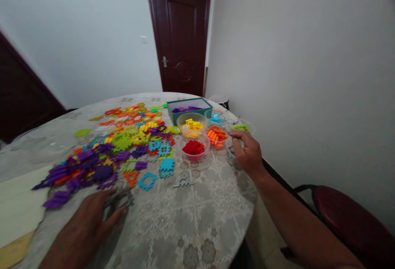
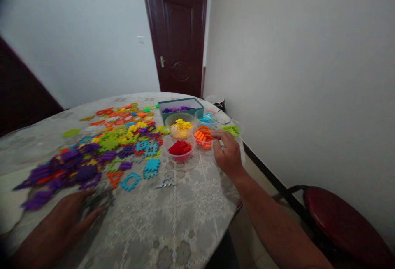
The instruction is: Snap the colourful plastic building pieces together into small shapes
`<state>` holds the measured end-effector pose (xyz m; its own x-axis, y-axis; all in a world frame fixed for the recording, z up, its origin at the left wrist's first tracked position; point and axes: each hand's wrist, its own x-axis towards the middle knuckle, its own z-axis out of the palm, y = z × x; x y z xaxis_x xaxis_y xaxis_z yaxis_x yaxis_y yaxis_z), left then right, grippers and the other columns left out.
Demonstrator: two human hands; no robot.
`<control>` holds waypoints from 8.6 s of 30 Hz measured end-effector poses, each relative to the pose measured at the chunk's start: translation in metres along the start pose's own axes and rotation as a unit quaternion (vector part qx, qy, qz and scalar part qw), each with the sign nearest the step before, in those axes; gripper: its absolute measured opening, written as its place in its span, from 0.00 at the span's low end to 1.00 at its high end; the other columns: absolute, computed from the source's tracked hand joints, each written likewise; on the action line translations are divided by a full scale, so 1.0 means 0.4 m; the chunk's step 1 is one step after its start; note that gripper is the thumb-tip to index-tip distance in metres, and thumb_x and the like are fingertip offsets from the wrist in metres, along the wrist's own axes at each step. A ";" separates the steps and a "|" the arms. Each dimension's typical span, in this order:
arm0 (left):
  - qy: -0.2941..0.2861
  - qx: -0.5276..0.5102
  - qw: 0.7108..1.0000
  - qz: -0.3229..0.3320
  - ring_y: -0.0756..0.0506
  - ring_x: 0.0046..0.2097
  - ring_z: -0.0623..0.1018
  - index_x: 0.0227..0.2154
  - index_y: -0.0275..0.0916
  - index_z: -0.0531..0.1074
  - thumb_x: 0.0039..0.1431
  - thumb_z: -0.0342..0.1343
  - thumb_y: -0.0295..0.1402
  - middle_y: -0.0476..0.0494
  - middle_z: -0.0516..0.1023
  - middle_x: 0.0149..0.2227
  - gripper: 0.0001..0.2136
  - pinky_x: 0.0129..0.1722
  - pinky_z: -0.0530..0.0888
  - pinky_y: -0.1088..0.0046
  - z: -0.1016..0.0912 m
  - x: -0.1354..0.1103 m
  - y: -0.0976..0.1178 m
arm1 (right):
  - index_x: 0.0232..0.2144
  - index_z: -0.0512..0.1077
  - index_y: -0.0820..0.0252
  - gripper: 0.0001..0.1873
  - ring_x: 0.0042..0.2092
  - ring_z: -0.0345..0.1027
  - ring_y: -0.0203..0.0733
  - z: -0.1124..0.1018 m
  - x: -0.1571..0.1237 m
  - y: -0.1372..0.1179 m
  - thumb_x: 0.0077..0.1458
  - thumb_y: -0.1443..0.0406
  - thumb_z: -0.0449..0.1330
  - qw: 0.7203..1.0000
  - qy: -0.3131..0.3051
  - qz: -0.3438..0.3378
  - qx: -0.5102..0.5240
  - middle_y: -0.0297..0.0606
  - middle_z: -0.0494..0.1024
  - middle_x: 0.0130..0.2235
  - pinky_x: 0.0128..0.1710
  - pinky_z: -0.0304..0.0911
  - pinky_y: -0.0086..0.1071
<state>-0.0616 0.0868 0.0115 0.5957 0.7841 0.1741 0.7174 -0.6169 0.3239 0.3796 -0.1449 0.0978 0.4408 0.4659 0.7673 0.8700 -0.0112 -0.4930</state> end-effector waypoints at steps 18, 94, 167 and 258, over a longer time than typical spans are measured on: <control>0.007 0.003 1.000 0.005 0.35 0.55 0.75 0.53 0.38 0.73 0.61 0.62 0.31 0.33 0.74 0.52 0.17 0.58 0.73 0.55 -0.038 -0.017 0.105 | 0.56 0.74 0.61 0.16 0.54 0.75 0.50 0.387 -0.150 -0.376 0.69 0.63 0.59 0.828 -0.532 -0.162 0.071 0.49 0.80 0.53 0.56 0.68 0.42; 0.037 -0.389 0.917 -0.085 0.44 0.37 0.81 0.38 0.42 0.74 0.62 0.58 0.43 0.48 0.81 0.34 0.10 0.40 0.77 0.66 -0.063 -0.034 0.215 | 0.61 0.68 0.53 0.28 0.29 0.71 0.35 0.247 -0.077 -0.303 0.60 0.60 0.65 0.870 -0.302 0.191 0.340 0.32 0.77 0.38 0.28 0.69 0.30; 0.066 -0.159 0.984 0.040 0.42 0.41 0.82 0.39 0.43 0.73 0.67 0.51 0.35 0.45 0.81 0.38 0.07 0.44 0.76 0.64 -0.031 -0.032 0.197 | 0.65 0.67 0.57 0.25 0.68 0.63 0.56 0.243 -0.168 -0.323 0.69 0.59 0.58 0.937 -0.326 -0.114 0.046 0.52 0.70 0.67 0.66 0.64 0.53; 0.021 0.103 0.994 -0.029 0.33 0.53 0.74 0.49 0.39 0.72 0.63 0.62 0.34 0.35 0.77 0.49 0.13 0.53 0.73 0.55 -0.007 -0.060 0.251 | 0.47 0.77 0.58 0.13 0.50 0.73 0.48 0.413 -0.195 -0.287 0.64 0.60 0.60 0.864 -0.501 -0.032 0.033 0.45 0.80 0.47 0.52 0.61 0.36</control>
<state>-0.0049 0.0061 0.0427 0.5381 0.8187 0.2005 0.8119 -0.5673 0.1376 0.2088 -0.0337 0.0270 -0.0494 0.9963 0.0709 0.8564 0.0788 -0.5102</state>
